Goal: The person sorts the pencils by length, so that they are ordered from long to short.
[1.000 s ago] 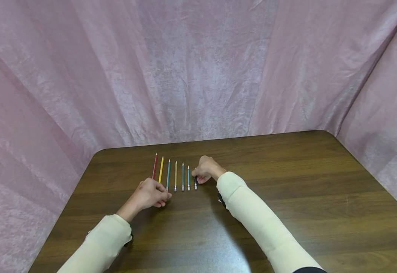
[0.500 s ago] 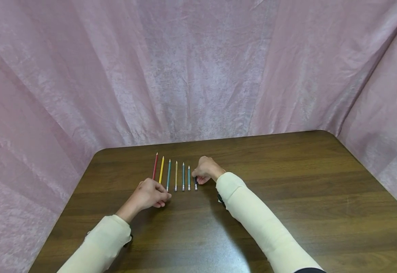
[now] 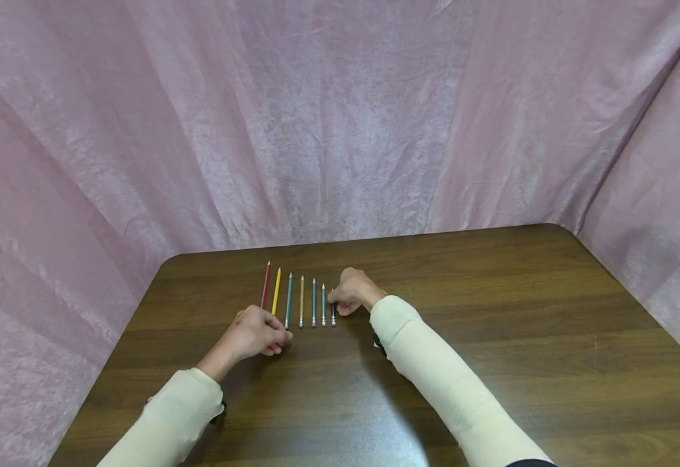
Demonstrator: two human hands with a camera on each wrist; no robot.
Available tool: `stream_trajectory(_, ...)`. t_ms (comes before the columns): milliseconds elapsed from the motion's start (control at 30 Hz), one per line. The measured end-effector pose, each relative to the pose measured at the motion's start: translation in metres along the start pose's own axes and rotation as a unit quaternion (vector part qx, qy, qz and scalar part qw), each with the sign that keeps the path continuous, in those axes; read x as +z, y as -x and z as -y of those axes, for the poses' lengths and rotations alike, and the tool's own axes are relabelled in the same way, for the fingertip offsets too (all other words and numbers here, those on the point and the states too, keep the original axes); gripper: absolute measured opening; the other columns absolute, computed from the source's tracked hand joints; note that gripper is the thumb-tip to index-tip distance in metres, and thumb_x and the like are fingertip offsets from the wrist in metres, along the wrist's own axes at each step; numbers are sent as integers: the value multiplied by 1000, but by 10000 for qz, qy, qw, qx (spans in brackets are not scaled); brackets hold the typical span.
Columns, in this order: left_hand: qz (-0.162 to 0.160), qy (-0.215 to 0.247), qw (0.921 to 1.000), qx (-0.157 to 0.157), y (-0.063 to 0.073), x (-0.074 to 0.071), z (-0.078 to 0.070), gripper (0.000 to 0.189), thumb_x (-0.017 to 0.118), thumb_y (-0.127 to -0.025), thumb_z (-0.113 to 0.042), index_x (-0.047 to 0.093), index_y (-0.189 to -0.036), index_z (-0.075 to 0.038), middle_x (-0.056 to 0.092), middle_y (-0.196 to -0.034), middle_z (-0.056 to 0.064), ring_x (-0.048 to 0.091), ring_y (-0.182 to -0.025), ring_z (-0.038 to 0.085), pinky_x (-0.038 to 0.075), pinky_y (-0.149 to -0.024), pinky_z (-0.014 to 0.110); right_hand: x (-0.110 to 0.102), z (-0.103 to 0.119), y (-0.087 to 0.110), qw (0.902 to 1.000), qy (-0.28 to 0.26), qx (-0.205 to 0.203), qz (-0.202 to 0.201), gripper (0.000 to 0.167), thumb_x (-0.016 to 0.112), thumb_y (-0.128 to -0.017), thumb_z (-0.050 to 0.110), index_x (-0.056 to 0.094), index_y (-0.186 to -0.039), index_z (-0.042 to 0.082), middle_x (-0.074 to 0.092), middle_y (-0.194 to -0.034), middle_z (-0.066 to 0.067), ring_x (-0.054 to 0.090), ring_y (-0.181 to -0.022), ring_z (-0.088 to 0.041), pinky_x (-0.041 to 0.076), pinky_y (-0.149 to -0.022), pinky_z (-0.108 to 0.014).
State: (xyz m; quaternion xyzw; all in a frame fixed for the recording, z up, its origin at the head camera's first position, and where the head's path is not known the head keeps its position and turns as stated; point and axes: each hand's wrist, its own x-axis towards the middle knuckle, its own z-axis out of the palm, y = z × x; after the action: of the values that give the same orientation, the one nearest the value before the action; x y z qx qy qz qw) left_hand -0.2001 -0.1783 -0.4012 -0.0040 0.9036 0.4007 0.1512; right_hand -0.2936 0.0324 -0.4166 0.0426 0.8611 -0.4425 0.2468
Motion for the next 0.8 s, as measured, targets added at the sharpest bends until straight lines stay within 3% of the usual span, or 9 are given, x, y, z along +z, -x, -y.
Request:
stream_trajectory(400,45,-7,9999,100,-4,-4,-7,4,74,-85,-3,76,-83,0,74,-80,7,68,-61,15,61,-58,30,-16,-9,10,9996,56,-284,68,22,70,-92,8,66,-78,-9,61,-56,-8,59,-44,-12,59,-52,-25)
stream_trajectory(600,-82,-187,9994,291,-7,-11,-9,10,77,-85,-8,73,-89,1,72,-76,7,68,-65,15,61,-60,32,-31,-15,20,9963,561,-641,76,23,67,-94,11,71,-81,-8,64,-60,-8,61,-46,-11,60,-56,-26)
stream_trajectory(700,-287,-668,9955,615,-8,-18,-8,18,77,-85,-12,73,-96,2,72,-78,5,68,-69,15,60,-64,32,-39,-21,28,9912,950,-926,18,23,67,-95,15,72,-87,-6,67,-63,-7,65,-52,-14,60,-57,-27)
stream_trajectory(800,-457,-1302,9855,990,-9,-25,-8,31,77,-86,-19,71,-108,3,72,-92,8,68,-83,20,58,-74,37,-51,-30,38,9836,1353,-1187,-110,25,68,-94,19,72,-97,-5,71,-71,-10,71,-64,-21,61,-61,-30)
